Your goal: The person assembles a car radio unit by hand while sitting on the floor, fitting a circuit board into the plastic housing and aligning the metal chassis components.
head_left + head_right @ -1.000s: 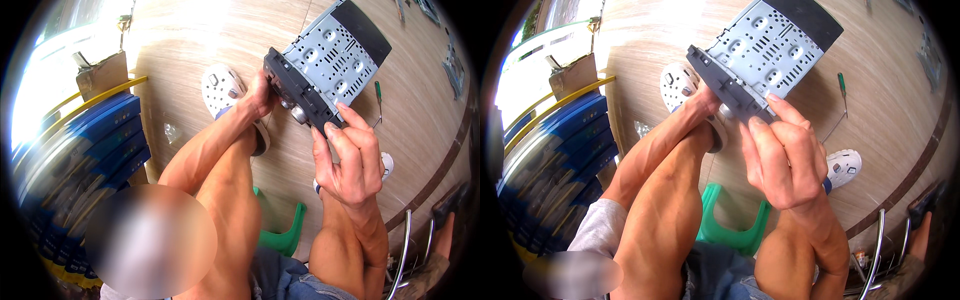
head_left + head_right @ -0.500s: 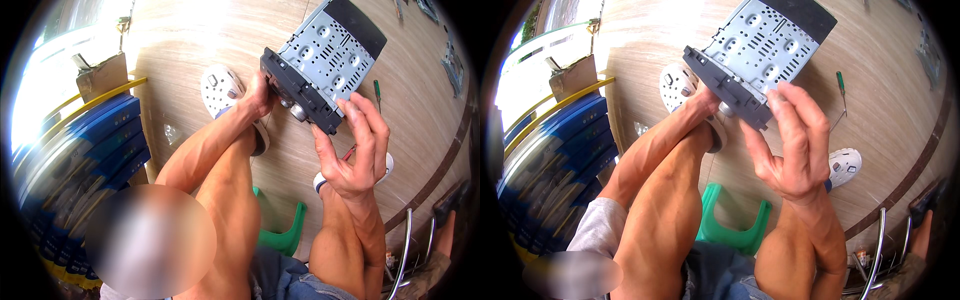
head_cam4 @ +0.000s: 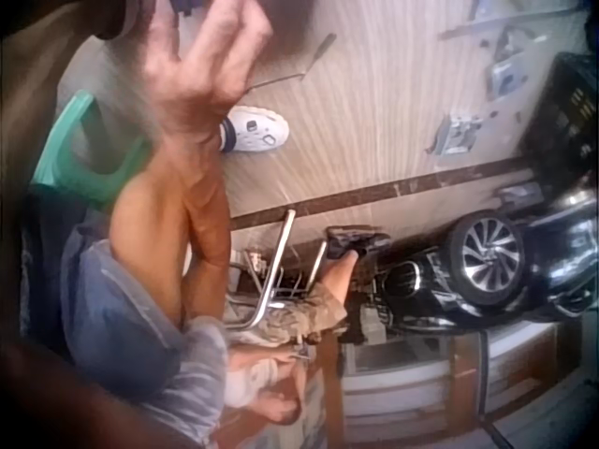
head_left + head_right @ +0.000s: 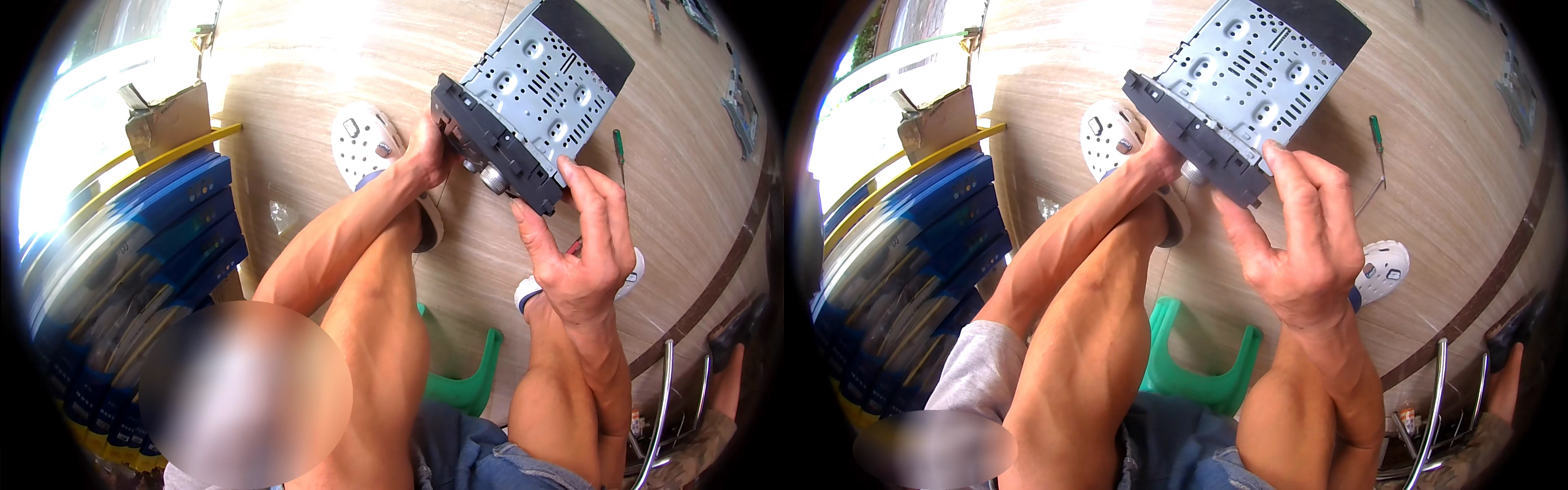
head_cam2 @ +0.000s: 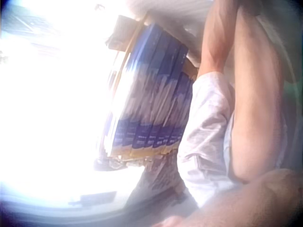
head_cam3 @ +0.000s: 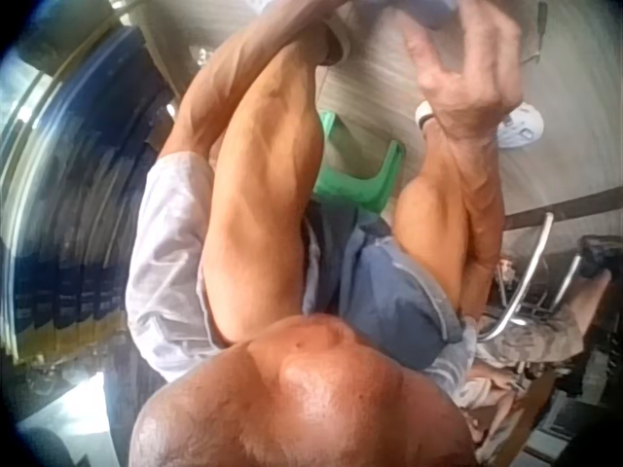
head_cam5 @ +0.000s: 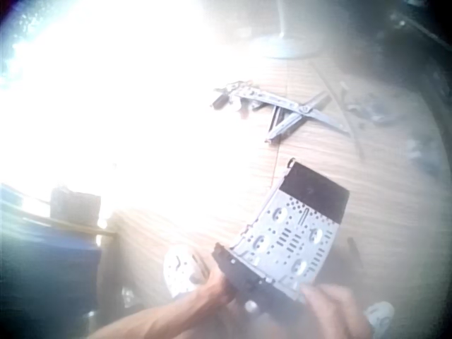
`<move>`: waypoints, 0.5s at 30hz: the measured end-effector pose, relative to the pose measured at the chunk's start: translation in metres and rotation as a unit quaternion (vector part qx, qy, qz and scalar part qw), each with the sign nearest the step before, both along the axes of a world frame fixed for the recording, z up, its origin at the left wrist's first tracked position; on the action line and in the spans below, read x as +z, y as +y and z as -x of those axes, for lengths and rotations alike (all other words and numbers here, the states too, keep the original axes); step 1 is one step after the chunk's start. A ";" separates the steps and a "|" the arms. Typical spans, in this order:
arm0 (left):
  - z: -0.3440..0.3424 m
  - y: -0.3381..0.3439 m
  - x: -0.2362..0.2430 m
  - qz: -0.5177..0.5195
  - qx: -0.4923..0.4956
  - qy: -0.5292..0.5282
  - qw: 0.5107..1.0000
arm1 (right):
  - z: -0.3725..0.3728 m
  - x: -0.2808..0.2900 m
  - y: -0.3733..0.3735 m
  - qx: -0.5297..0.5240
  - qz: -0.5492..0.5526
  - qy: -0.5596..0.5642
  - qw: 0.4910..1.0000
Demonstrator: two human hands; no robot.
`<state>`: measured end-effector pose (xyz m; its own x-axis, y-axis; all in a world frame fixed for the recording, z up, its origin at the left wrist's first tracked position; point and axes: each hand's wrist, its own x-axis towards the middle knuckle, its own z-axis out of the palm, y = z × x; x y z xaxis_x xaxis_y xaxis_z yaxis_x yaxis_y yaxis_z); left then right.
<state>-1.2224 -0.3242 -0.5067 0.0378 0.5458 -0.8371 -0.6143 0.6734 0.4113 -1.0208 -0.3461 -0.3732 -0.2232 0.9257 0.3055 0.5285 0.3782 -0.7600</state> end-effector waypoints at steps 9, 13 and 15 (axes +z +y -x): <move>0.005 -0.003 -0.010 -0.013 -0.001 -0.020 1.000 | -0.002 -0.002 0.006 0.011 -0.001 0.043 0.999; 0.001 -0.002 -0.004 -0.005 -0.003 0.029 1.000 | -0.003 -0.004 0.006 0.009 -0.002 0.043 0.999; 0.002 -0.004 -0.004 -0.020 -0.010 0.054 0.998 | -0.004 -0.004 0.006 0.012 -0.001 0.042 0.999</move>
